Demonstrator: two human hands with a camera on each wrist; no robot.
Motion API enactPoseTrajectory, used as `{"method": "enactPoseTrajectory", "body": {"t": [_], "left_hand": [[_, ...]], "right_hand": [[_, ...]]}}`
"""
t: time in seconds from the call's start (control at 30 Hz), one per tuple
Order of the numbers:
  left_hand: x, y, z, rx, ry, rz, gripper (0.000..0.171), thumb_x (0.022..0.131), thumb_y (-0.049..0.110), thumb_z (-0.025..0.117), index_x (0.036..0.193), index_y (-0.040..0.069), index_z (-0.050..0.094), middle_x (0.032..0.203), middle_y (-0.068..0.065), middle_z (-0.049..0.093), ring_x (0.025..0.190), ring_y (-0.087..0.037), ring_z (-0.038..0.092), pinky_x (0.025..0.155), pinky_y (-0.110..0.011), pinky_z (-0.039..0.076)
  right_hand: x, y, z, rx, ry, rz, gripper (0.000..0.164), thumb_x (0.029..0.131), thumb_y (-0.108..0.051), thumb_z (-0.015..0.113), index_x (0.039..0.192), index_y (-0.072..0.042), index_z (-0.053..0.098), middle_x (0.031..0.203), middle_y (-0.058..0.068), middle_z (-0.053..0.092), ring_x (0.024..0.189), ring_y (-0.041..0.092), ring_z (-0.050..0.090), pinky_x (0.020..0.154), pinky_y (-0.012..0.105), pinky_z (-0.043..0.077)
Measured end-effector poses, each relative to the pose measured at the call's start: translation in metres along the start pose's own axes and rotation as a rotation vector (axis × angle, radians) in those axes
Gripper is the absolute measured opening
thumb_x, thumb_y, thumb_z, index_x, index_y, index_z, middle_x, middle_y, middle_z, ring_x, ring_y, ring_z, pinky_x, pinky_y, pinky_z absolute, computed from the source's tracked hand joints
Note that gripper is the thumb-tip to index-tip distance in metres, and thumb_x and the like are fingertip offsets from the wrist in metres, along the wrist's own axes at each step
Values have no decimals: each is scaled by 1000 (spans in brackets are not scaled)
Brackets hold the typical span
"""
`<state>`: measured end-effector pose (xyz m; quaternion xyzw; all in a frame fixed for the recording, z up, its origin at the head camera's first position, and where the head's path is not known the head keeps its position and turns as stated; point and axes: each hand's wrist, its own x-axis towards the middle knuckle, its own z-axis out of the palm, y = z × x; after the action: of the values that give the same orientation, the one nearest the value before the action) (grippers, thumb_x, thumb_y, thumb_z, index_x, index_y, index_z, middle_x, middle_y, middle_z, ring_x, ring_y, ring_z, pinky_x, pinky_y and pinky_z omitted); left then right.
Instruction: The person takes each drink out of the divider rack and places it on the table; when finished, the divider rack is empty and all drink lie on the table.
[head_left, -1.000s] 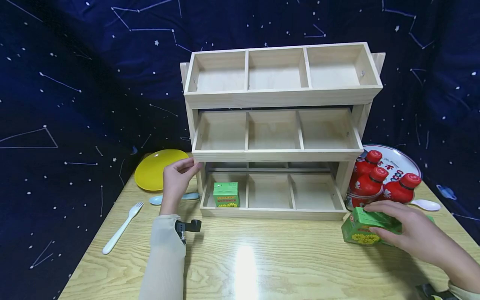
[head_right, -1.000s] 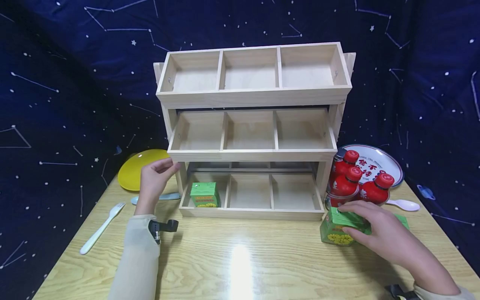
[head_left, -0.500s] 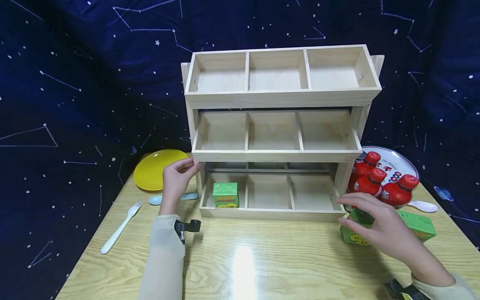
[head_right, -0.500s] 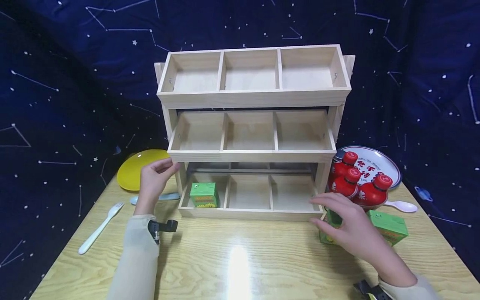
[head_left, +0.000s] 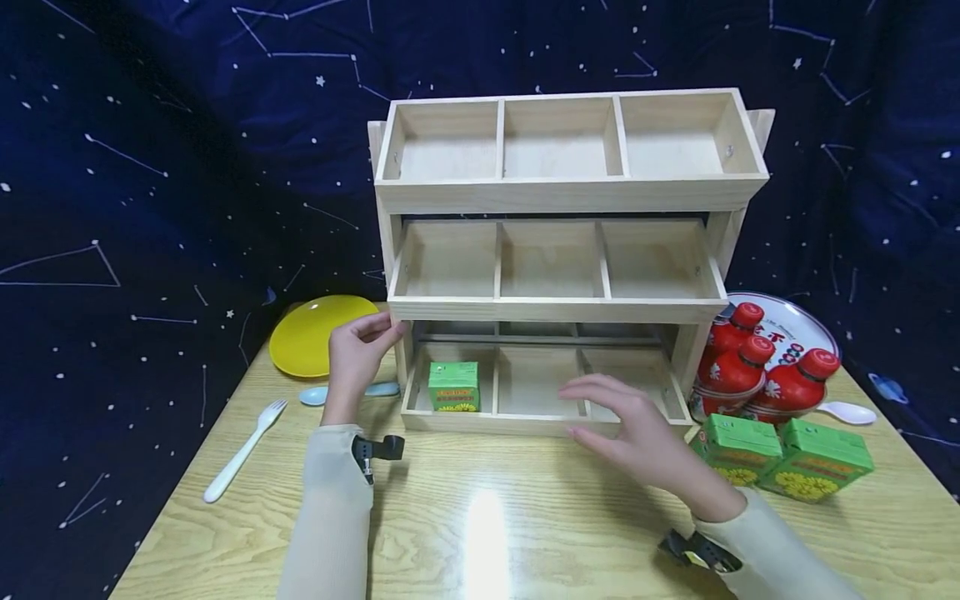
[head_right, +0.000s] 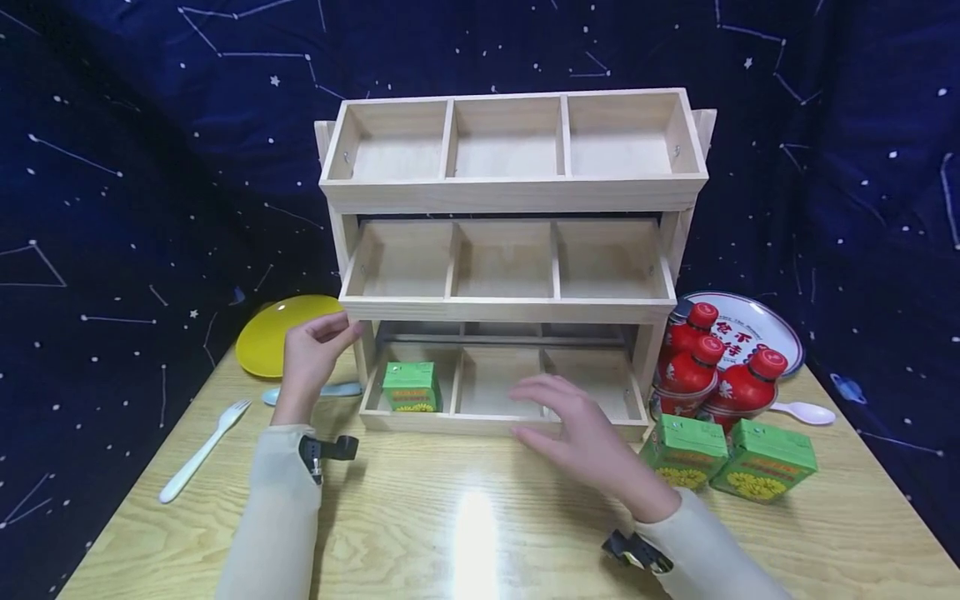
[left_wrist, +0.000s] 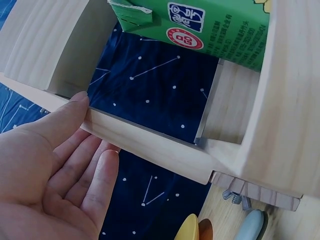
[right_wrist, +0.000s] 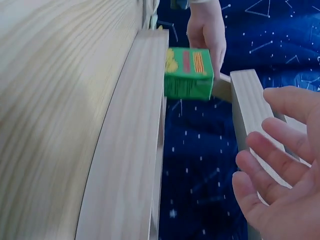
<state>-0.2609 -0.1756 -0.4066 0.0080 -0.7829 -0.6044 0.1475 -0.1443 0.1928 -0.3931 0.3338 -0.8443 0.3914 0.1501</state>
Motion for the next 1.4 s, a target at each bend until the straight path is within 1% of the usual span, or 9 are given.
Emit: {"method": "enactPoseTrajectory", "body": {"t": [0.1,0.17,0.4,0.63,0.8,1.0,1.1,1.23,1.4], "left_hand": [[1,1,-1,2,1,9,42,82,33,83,115,8,74,103,-8,73,95,-20,67,85,-30,55],[1,2,-1,3,1,17,41,82,32,83,115,8,74,103,-8,73,95,-20,67,85,-30,55],[1,3,0,18,-3,28,43,81,37,82,114,10,74,103,-7,74,94,-19,67,84,-29,55],[1,3,-1,25,-2,21,44,81,36,82,115,9,73,104,-8,73,94,-20,67,83,-28,55],[0,4,-2,23,0,3,44,82,34,82,117,9,73,106,-8,73,95,-20,67,84,-28,55],[-1,3,-4,15,12,0,43,82,34,82,116,9,73,104,-7,73,95,-19,67,86,-30,55],[0,2,-4,11,6,12,43,82,34,82,115,9,73,103,-7,73,94,-19,67,85,-30,55],[0,1,-1,15,-2,12,43,82,35,81,115,9,73,103,-7,73,94,-20,67,84,-29,55],[-1,1,1,29,3,16,43,82,34,82,115,8,73,104,-8,73,94,-20,67,83,-28,55]], "right_hand": [[18,-2,15,48,-19,1,39,83,-7,80,119,-13,68,123,1,64,115,20,59,96,38,51],[30,-4,25,74,-43,10,37,85,-12,79,121,-13,67,126,0,63,118,19,57,97,43,50],[65,-4,55,95,-101,40,45,86,-17,78,128,-12,63,135,0,57,127,18,50,103,44,44],[90,-2,81,79,-135,38,52,85,-17,80,132,-11,60,135,1,56,125,20,51,104,43,44],[100,0,97,80,-168,84,56,84,-21,81,134,-13,58,133,0,57,119,18,54,101,41,45],[108,2,114,104,-183,119,53,85,-21,81,133,-13,59,124,-1,61,98,12,58,83,32,51],[109,3,119,134,-170,158,51,85,-19,80,132,-12,60,122,0,62,95,12,58,78,30,52],[107,4,121,171,-138,203,50,83,-15,81,130,-12,62,122,1,63,94,13,60,77,30,53],[104,0,117,201,-89,204,49,81,-10,82,127,-13,64,118,-3,63,93,13,61,76,29,55]]}}
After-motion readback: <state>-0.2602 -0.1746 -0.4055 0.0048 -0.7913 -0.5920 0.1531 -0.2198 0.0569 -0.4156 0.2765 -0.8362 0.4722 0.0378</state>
